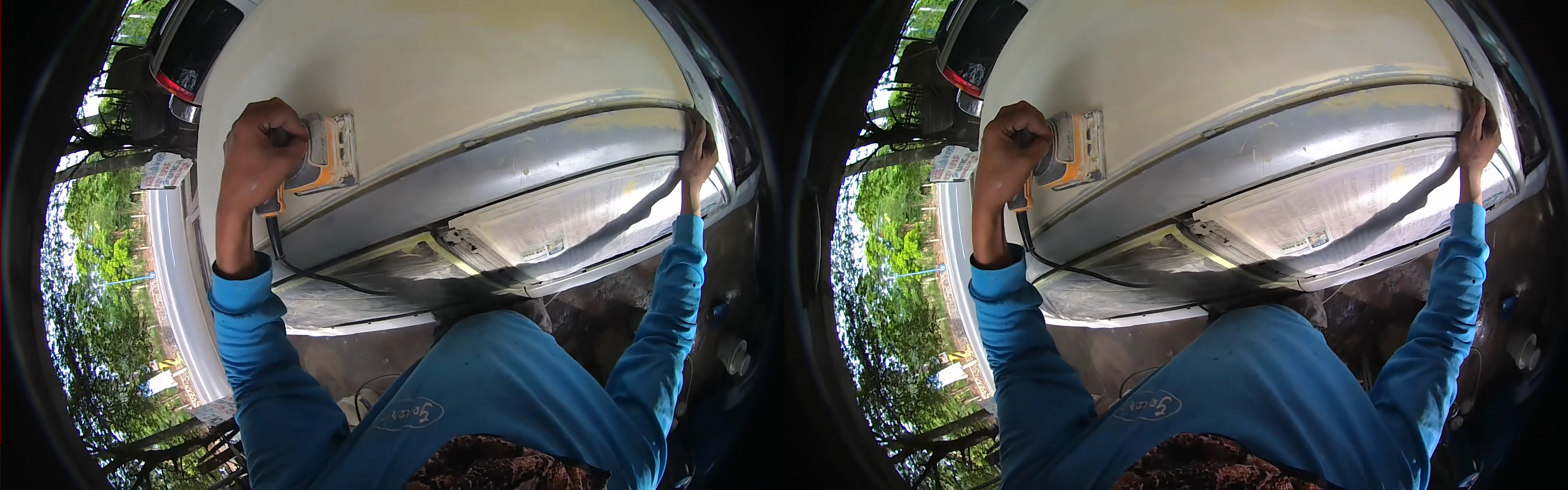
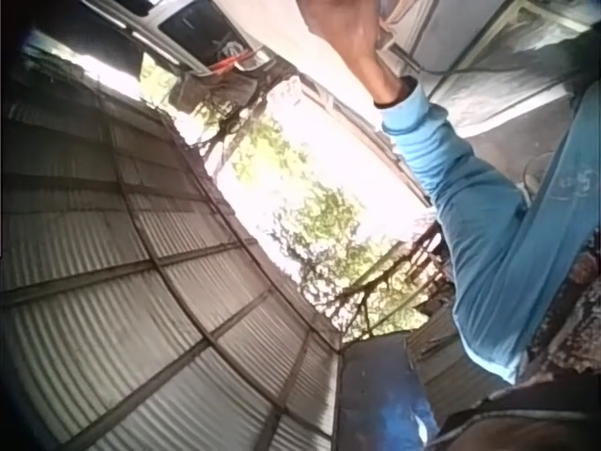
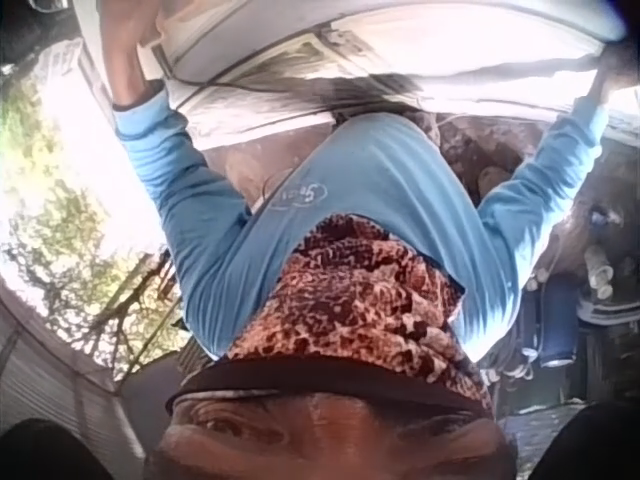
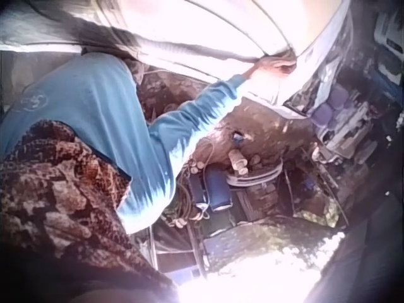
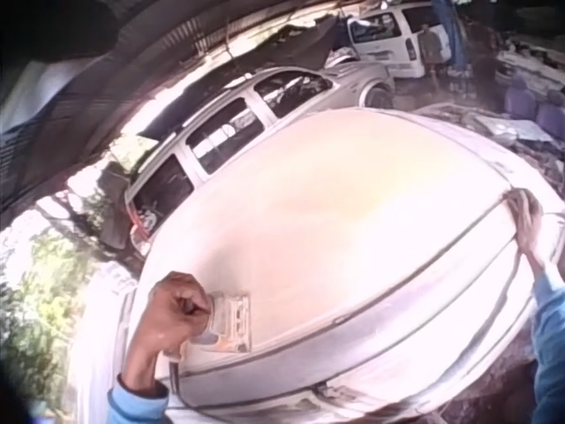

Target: Sand the roof of a car using an electric orbital sander.

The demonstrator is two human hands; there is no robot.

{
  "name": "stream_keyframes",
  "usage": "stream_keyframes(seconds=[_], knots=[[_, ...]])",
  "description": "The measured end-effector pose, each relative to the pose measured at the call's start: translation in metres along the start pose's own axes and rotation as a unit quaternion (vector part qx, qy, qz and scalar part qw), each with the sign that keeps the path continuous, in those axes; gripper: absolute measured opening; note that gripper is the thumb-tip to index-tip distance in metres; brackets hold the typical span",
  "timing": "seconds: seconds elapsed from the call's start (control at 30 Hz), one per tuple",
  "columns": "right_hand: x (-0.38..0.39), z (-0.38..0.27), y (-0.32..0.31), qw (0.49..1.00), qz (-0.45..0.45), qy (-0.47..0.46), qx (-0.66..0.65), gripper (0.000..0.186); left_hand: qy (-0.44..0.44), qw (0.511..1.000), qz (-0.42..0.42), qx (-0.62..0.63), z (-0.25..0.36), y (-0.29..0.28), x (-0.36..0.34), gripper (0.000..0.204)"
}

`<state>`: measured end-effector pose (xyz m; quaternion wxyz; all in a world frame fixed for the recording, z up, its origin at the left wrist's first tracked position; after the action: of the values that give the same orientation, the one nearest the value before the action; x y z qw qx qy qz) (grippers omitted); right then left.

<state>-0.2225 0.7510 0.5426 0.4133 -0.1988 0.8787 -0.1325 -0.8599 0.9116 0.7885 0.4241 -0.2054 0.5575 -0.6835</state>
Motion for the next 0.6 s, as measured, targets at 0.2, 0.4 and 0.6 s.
stream_keyframes(seconds=[0.2, 0.4, 0.6], knots=[[0.000, 0.006, 0.000, 1.000, 0.001, 0.010, 0.020, 0.040, -0.023, 0.999, -0.013, 0.036, 0.011, 0.005, -0.005, 0.005], [-0.003, -0.001, 0.000, 1.000, -0.004, 0.007, 0.028, 0.039, 0.028, 1.000, -0.004, -0.011, 0.074, 0.037, -0.041, 0.004], [0.007, -0.146, 0.012, 0.986, -0.072, -0.035, -0.147, 0.039, 0.036, 0.999, -0.009, -0.029, 0.129, 0.056, -0.083, 0.008]])
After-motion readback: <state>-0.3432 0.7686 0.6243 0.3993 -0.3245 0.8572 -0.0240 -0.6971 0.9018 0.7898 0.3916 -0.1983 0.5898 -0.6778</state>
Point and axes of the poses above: each hand's wrist, its own x-axis away from the middle knuckle, its own y-axis out of the palm, z = x × y, the point moved 3 cm from there along -x, towards the middle knuckle, and after that the axes turned 1 degree about -x, right-handed, at the moved point
